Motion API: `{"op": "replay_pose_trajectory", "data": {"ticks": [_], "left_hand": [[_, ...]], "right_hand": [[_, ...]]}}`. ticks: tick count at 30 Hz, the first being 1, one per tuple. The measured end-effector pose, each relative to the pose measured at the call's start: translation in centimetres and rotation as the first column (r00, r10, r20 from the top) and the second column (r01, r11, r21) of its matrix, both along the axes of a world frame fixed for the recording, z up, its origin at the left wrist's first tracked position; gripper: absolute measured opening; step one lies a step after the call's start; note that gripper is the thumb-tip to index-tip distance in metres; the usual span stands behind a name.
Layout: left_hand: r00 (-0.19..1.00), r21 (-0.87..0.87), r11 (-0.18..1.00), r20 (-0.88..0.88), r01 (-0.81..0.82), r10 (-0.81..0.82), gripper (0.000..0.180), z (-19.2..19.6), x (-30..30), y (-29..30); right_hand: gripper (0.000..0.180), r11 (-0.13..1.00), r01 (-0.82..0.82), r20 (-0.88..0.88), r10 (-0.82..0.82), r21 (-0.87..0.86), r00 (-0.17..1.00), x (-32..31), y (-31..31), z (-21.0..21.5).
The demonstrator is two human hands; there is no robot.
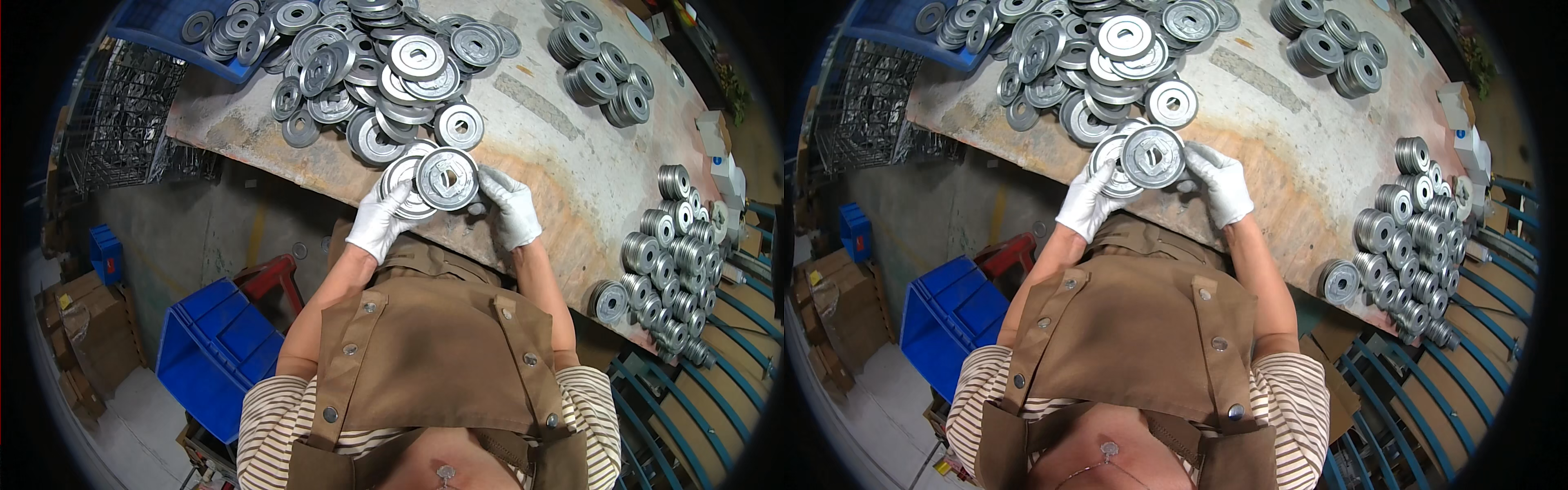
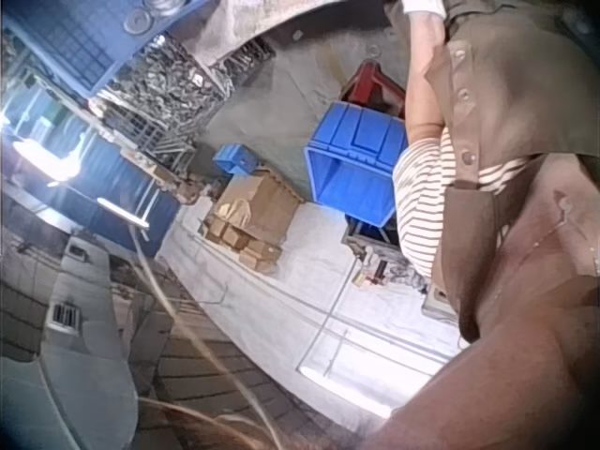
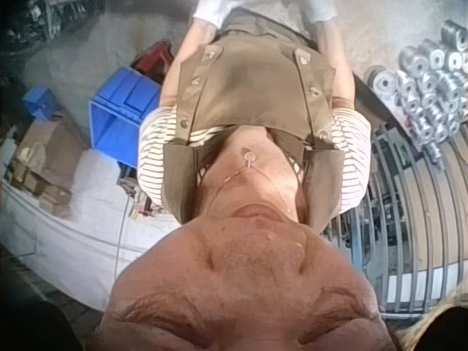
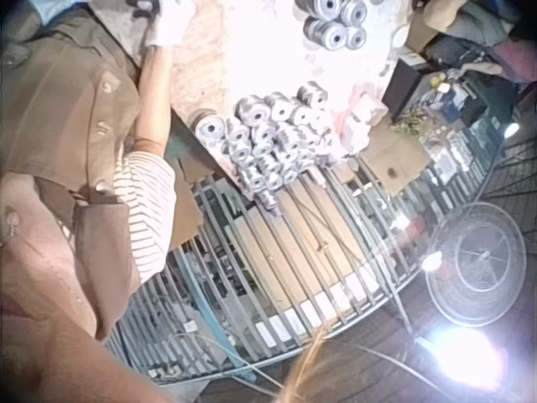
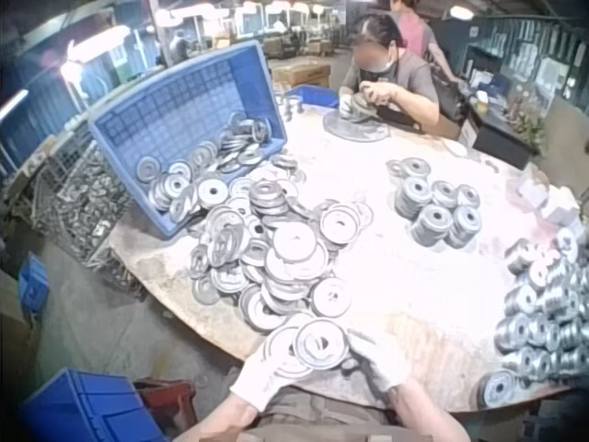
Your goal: The person sorts and stacks circular metal rings by hand, taking them from a large pile and organizing them into neat stacks.
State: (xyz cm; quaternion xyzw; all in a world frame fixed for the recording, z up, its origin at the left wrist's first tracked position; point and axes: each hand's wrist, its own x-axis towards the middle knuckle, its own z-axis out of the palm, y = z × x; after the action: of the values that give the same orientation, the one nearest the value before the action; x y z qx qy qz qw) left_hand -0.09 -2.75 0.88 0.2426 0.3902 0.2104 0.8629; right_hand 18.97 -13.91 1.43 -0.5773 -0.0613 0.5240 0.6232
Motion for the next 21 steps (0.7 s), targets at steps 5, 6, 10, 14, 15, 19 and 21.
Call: {"op": "replay_pose_trajectory", "data": {"ticks": [5, 6, 10, 14, 15, 19, 21], "left_hand": [[0.995, 0.051, 0.997, -0.092, 0.055, -0.05, 0.047, 0.3, -0.2, -0.2], [0.997, 0.056, 0.997, -0.06, 0.05, -0.046, 0.047, 0.2, -0.1, -0.3], [0.999, 0.001, 1.0, -0.046, 0.008, -0.008, 0.047, 0.2, 0.0, -0.2], [0.997, -0.02, 1.0, -0.082, -0.001, 0.0, 0.045, 0.4, 0.1, 0.0], [0.997, -0.016, 1.0, -0.08, -0.005, 0.004, 0.045, 0.4, 0.1, 0.2], [0.995, -0.012, 1.0, -0.092, -0.024, 0.023, 0.043, 1.0, -0.2, 0.2], [0.996, -0.008, 0.999, -0.079, -0.046, 0.046, 0.043, 1.1, -0.1, 0.2]], "right_hand": [[0.036, 0.969, -0.235, 0.277, 0.245, -0.071, 0.929, -1.0, 1.1, 1.6], [0.035, 0.971, -0.231, 0.254, 0.24, -0.066, 0.937, -0.7, 1.5, 1.2], [0.035, 0.993, -0.117, 0.991, 0.028, -0.013, 0.129, 0.5, 5.4, 0.7], [0.035, 0.986, -0.106, 0.968, 0.1, -0.128, -0.231, 1.8, 6.7, 0.3], [0.034, 0.992, -0.097, 0.992, 0.066, -0.076, -0.104, 2.0, 6.5, -0.3], [0.031, 0.969, 0.232, 0.809, -0.2, 0.081, 0.553, 3.9, 4.6, -1.1], [0.025, 0.962, 0.272, 0.484, -0.251, 0.027, 0.838, 4.6, 3.3, -0.2]]}}
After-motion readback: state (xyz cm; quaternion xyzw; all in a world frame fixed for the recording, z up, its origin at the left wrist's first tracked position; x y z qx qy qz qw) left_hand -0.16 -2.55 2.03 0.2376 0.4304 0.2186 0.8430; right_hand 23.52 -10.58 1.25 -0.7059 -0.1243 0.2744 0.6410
